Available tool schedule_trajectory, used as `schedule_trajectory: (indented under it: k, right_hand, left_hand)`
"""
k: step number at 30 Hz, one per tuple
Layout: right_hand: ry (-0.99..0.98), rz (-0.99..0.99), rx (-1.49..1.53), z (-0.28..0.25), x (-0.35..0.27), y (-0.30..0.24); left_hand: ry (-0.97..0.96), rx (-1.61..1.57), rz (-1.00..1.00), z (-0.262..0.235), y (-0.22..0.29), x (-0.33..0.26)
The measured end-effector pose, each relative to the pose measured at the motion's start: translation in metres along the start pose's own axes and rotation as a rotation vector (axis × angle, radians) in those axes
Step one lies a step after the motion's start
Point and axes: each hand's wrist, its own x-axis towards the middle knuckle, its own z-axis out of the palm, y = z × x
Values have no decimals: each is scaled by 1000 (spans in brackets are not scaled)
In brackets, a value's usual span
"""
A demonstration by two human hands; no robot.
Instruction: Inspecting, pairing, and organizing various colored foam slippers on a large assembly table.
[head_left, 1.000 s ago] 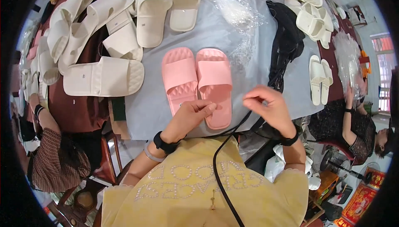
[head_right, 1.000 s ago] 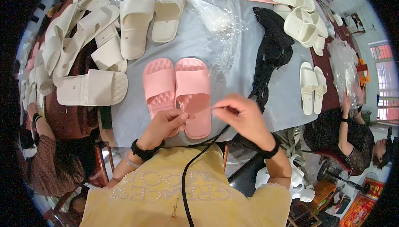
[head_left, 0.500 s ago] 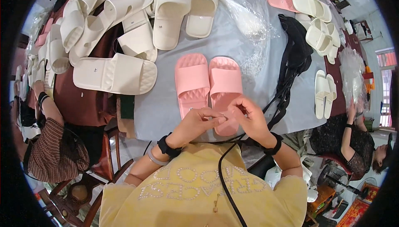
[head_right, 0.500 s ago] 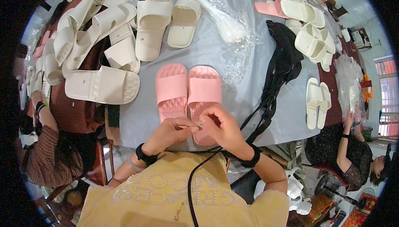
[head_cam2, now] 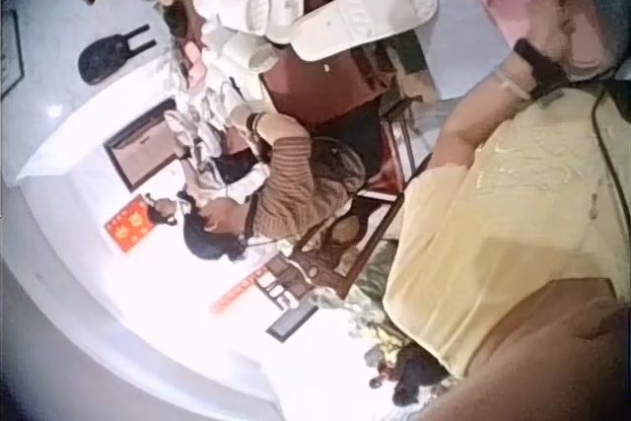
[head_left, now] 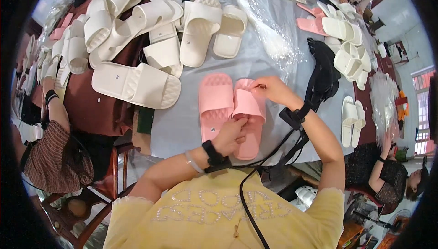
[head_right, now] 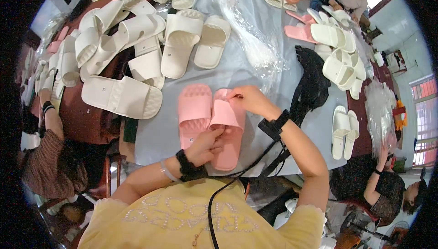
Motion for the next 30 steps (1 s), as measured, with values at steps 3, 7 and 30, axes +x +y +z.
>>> schedule_trajectory:
  k: [3, 7, 30]
  right_hand:
    - [-217, 230, 101, -8, 14, 8]
    - [-398, 184, 258, -12, 23, 10]
    - [-643, 335, 214, -13, 40, 1]
  left_hand:
    - [116, -114, 117, 8, -12, 20]
    - [-39, -70, 294, 8, -17, 25]
    - [63, -255, 130, 8, -27, 56]
